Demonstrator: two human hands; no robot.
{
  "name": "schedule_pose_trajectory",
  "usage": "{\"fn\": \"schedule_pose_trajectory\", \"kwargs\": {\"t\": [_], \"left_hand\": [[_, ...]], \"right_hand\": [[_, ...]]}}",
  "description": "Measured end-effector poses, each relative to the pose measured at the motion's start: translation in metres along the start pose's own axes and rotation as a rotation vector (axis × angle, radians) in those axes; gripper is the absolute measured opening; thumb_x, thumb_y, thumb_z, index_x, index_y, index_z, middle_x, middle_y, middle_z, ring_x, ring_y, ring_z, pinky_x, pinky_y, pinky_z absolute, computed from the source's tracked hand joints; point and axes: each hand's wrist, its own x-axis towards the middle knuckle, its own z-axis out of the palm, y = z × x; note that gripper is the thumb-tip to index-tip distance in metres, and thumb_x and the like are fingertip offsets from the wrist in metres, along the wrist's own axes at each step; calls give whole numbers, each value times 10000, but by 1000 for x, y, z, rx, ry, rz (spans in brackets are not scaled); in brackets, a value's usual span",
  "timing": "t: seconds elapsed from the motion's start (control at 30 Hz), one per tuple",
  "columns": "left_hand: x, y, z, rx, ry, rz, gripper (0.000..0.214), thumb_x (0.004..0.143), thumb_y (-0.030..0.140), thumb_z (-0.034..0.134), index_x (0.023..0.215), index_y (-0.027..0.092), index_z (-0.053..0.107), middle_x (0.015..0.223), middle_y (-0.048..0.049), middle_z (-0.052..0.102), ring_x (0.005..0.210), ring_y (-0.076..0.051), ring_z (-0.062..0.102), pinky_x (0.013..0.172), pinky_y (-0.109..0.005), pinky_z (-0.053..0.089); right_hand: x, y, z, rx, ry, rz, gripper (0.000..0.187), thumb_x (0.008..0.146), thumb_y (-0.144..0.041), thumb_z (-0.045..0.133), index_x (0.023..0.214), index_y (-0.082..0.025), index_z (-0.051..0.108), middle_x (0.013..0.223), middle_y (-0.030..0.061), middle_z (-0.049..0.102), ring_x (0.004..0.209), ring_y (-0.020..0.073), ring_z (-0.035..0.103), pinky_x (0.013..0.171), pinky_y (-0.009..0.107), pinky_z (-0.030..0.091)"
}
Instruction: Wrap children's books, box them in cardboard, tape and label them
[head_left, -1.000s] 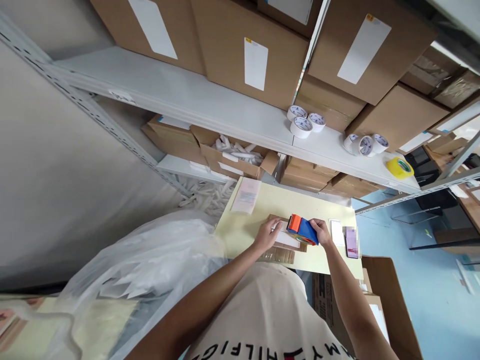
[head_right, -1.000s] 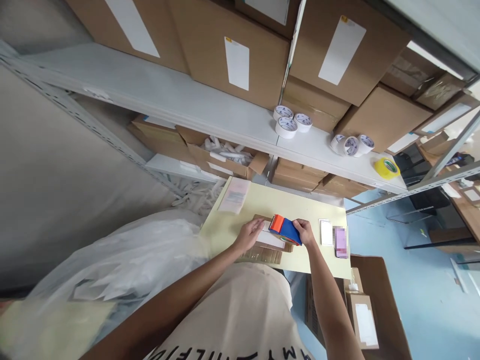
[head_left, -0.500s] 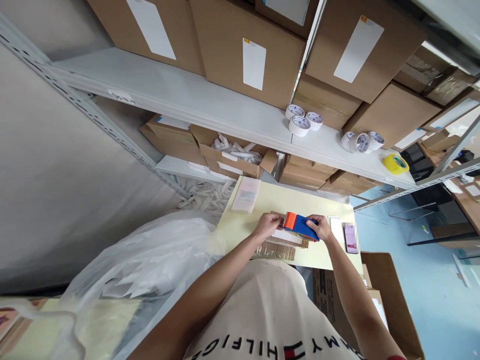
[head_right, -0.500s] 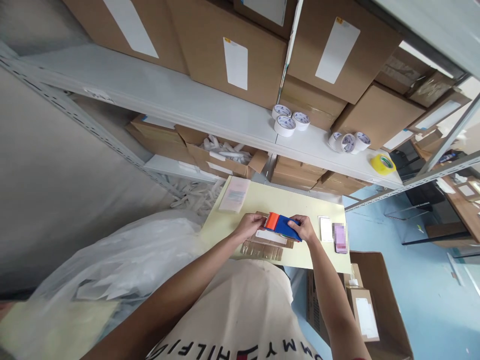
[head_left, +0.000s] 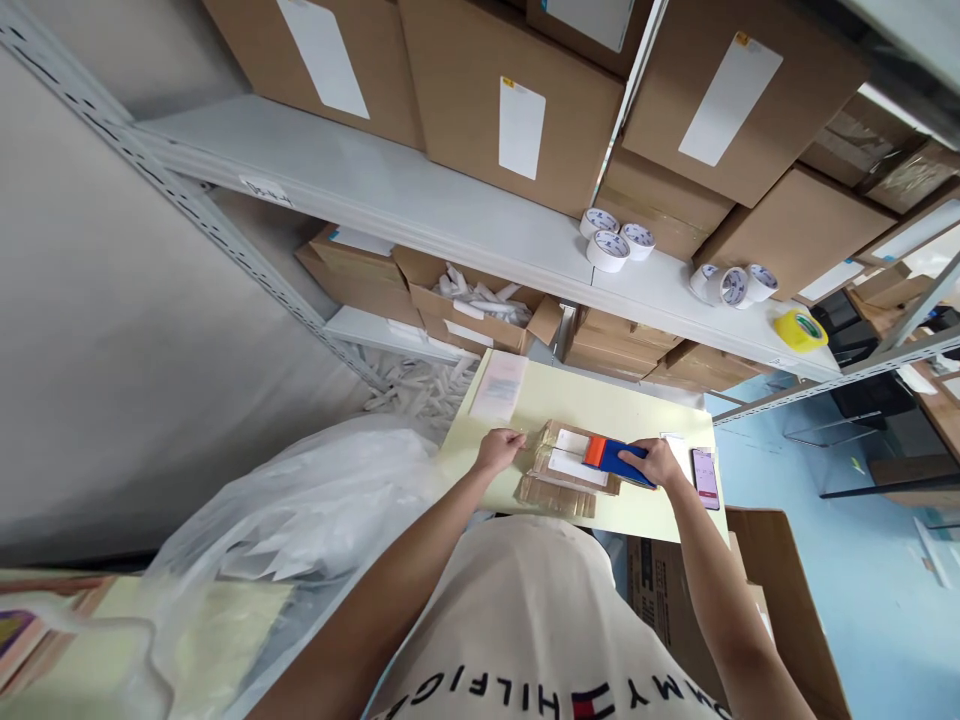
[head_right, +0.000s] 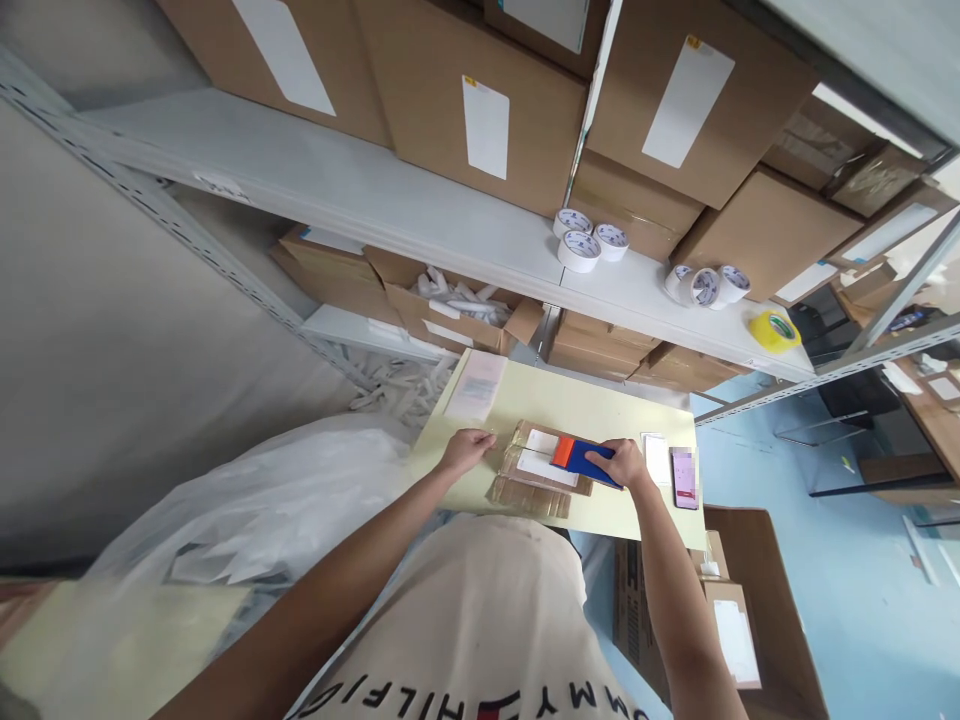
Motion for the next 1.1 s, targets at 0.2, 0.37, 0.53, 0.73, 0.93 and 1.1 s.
{"fn": "schedule_pose_trajectory", "kwargs": {"t": [0.2,0.37,0.53,0.73,0.93,1.1], "left_hand": [[1,-16,30,100,67,39,268,794,399,629,916,193,748,1068,-109,753,1116,-293,651,899,-351,478],[-7,-26,44,95,106,104,584,899,494,500,1364,142,534,1444,-156,519,1388,-310,422,1092,-427,385],[-22,-38,66,22,-109,236,735,951,565,329,1539,137,228,1568,-153,325,1446,-257,321,1144,-407,343],[-19,-24,42,234,-239,398,1230,723,764,569,1552,152,-102,1629,-205,-24,1499,-375,26,1175,-540,207],[3,32,31,761,-404,775,1485,404,683,802,1549,121,42,1619,-250,40,1478,-462,-10,1166,-595,-9],[4,44,33,916,-410,741,1264,449,413,821,1516,159,193,1436,-212,418,1316,-399,404,1143,-522,174]], "right_hand": [[7,-2,6,-87,-10,-9,363,775,-557,630,767,-230,788,744,65,769,707,246,713,652,318,516],[5,0,3,-22,-11,0,365,764,-556,632,794,-229,791,789,66,779,725,256,716,672,336,530],[-1,3,1,71,-12,34,400,756,-564,625,824,-206,789,830,80,782,740,274,722,656,349,547],[-6,6,0,75,-5,42,435,761,-588,613,844,-195,779,851,81,783,755,277,727,675,355,568],[-6,10,-7,22,-68,-3,460,790,-573,602,956,-176,764,913,94,779,812,274,730,728,355,578],[0,6,-11,39,-225,-11,454,761,-535,665,1037,-185,750,860,47,775,756,240,726,656,310,585]]}}
